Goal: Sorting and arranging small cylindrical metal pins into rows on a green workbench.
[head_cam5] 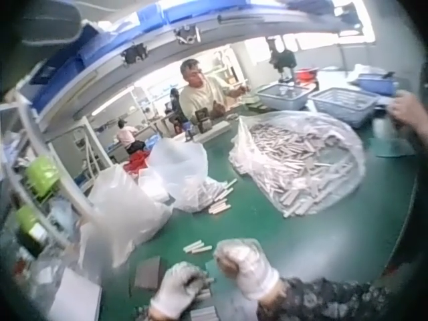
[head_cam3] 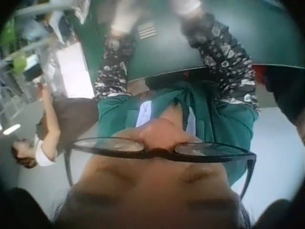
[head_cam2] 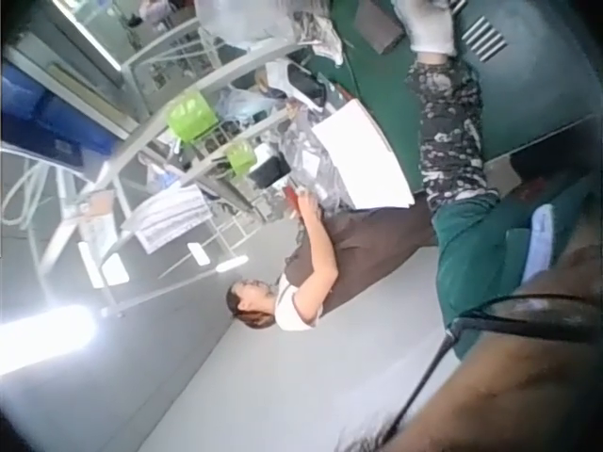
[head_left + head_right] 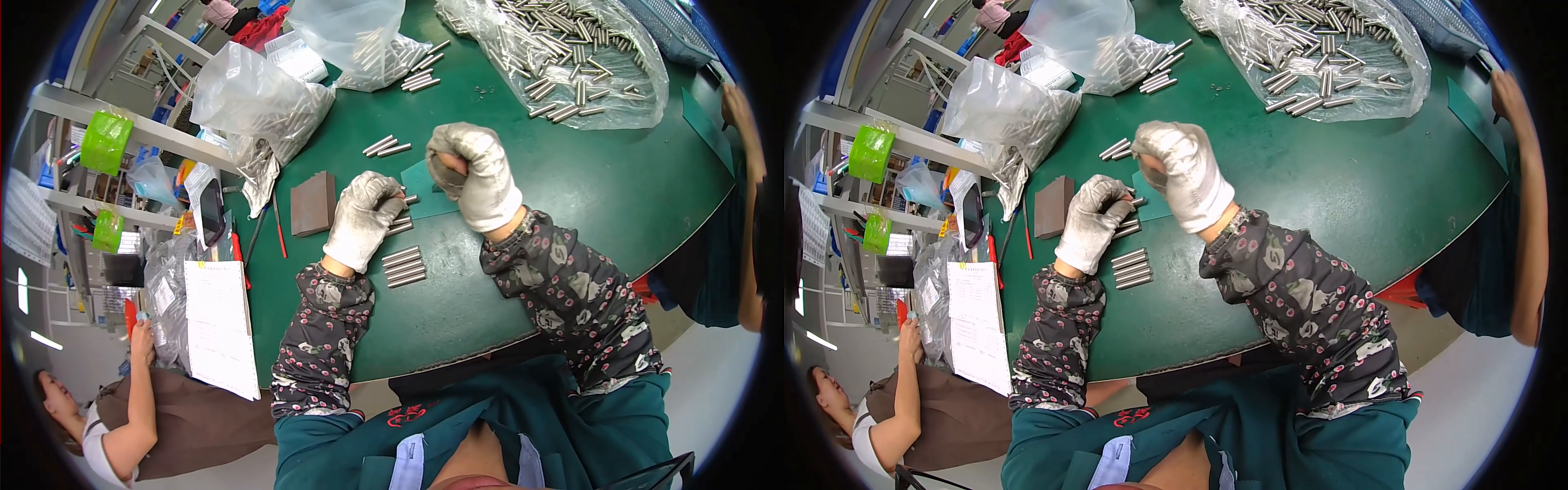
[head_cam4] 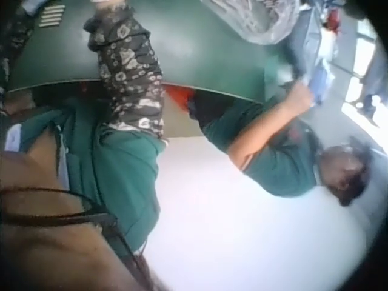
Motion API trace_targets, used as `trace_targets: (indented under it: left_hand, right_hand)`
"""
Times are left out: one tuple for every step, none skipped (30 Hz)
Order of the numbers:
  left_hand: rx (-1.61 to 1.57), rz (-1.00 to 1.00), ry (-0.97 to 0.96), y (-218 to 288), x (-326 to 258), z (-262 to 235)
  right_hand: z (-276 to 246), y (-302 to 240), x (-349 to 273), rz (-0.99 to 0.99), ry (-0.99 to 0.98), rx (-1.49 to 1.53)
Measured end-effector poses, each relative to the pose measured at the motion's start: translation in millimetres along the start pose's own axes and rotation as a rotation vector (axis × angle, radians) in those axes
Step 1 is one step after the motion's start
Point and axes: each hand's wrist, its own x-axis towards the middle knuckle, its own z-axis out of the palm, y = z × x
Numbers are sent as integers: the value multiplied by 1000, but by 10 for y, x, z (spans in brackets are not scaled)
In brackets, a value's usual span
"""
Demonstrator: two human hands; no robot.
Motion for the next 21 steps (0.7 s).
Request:
trace_targets:
  left_hand:
    - [0, -1, -2, 3, -4, 7]
    - [51, 20, -6, 18, 5, 5]
    - [103, 40, -9, 37, 11, 2]
    - [104, 40, -10, 64, 12, 2]
    - [135, 39, 52, 98, 14, 6]
    - [165, 39, 114, 115, 12, 8]
    - [102, -1, 141, 109, 6, -10]
    - [39, -42, 168, 99, -3, -45]
    - [37, -44, 102, 87, 6, -116]
    - [37, -44, 101, 94, -2, -167]
    - [59, -56, -50, 149, -9, -223]
    - [79, -67, -201, 174, -17, -255]
    - [120, -45, -272, 151, -11, -260]
    - [121, -48, -273, 153, -11, -262]
    - [128, -80, -289, 159, -10, -259]
    - [134, -112, -305, 166, -15, -260]
    - [135, -112, -318, 160, -13, -255]
    - [136, -111, -319, 144, -18, -246]
    - [142, -107, -297, 120, -27, -236]
    - [148, -104, -275, 118, -26, -229]
    - [149, -103, -275, 125, -20, -230]
  right_hand:
    - [-10, 15, -7, -53, -28, -72]
    - [-2, 21, -7, -53, -27, -71]
    - [7, 27, -9, -23, 9, -45]
    - [13, 33, -11, 7, 44, -20]
    - [12, 27, -9, 6, 44, -19]
    - [8, 14, -9, 8, 23, -7]
    - [4, 6, -8, 10, 2, 4]
    - [-4, 4, -10, 9, 2, 5]
    - [-14, 3, -8, -5, -20, -24]
    - [-24, 1, -5, -20, -41, -53]
    - [-22, 9, -4, -17, -41, -51]
    - [-19, 15, -1, -13, -24, -50]
    - [-18, 19, 2, -9, -7, -49]
    - [-7, 13, 4, -7, -8, -46]
    - [2, 5, 6, 4, 0, -36]
    - [12, -1, 5, 16, 7, -26]
    - [12, -3, 7, 15, 9, -25]
    - [13, -6, 7, 20, 4, -15]
    - [17, -9, 7, 24, -1, -4]
    - [21, -11, 4, 23, -1, -3]
    - [28, -13, 0, 33, 8, -4]
